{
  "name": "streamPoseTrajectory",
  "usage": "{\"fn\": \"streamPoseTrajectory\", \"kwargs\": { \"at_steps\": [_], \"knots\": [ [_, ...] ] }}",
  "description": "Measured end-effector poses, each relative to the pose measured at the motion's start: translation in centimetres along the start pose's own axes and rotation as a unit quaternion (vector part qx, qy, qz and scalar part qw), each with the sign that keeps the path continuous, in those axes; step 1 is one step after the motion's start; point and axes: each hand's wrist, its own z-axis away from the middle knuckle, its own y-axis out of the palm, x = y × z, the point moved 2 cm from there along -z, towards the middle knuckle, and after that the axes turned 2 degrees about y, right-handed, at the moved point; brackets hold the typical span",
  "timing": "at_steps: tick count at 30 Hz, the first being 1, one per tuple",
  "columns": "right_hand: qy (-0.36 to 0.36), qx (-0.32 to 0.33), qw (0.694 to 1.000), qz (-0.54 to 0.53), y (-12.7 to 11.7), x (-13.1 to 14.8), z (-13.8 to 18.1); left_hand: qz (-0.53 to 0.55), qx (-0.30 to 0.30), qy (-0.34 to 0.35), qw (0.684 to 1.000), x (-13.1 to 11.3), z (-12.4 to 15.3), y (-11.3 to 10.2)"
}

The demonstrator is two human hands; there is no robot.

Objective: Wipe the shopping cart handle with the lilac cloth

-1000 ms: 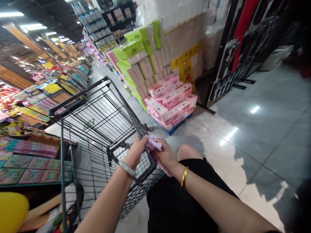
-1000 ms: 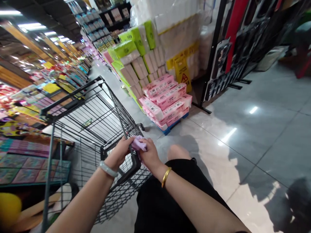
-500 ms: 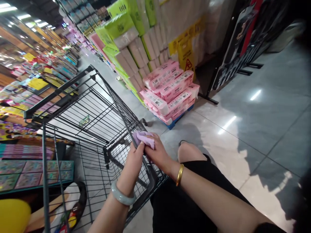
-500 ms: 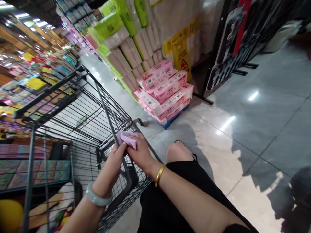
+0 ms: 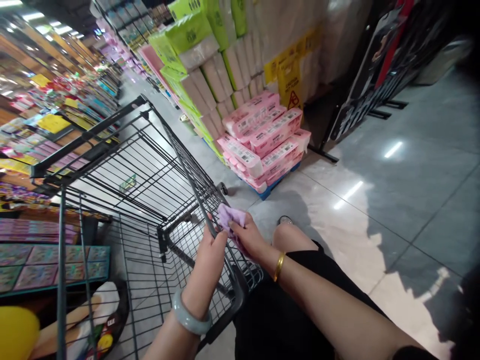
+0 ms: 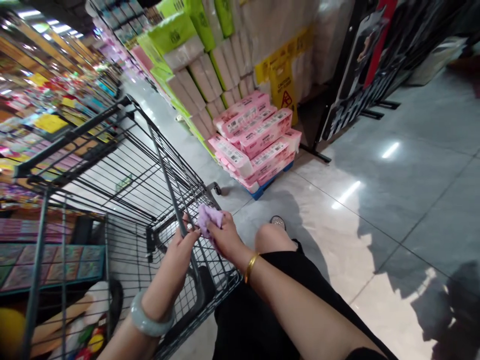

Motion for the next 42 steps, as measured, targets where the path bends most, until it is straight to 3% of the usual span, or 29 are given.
{"fn": "streamPoseTrajectory", "kwargs": {
  "at_steps": [4,9,13,15,18,21,27,29,34,39,42],
  "knots": [
    [0.033,0.064,0.996,-0.054,0.0,-1.8,0.6,0.004,0.007,-0.010,1.000,0.8,0.5,-0.3],
    [0.050,-0.010,0.999,0.016,0.9,-0.4,0.5,-0.003,0.006,-0.010,1.000,1.1,0.9,-0.5],
    [-0.088,0.037,0.995,-0.024,2.5,2.5,0.2,-0.017,0.021,0.053,0.998,0.4,1.2,-0.4],
    [-0.146,0.066,0.987,0.033,2.3,2.3,-0.4,-0.011,0.015,0.060,0.998,0.5,1.3,-0.3],
    [-0.125,0.043,0.980,0.148,0.6,-0.6,-1.6,0.021,-0.002,0.013,1.000,1.4,1.5,-0.4],
    [-0.067,-0.009,0.983,0.169,-0.6,-2.6,-1.9,0.031,0.006,-0.002,0.999,1.9,2.2,-0.5],
    [-0.181,0.033,0.976,0.115,2.3,0.5,-0.9,0.013,0.027,0.031,0.999,1.1,4.1,-0.7],
    [-0.172,0.033,0.976,0.127,2.3,0.1,-1.0,0.011,0.032,0.019,0.999,1.3,4.6,-0.6],
    [-0.063,-0.051,0.987,0.136,0.7,-2.3,-1.0,0.019,0.030,-0.034,0.999,2.1,6.3,-0.4],
    [-0.205,0.012,0.970,0.131,2.5,1.0,-0.1,0.009,0.034,-0.014,0.999,1.9,8.2,0.0],
    [-0.181,0.014,0.972,0.146,2.3,0.5,-0.2,0.017,0.041,-0.031,0.999,2.4,9.2,0.1]
  ]
}}
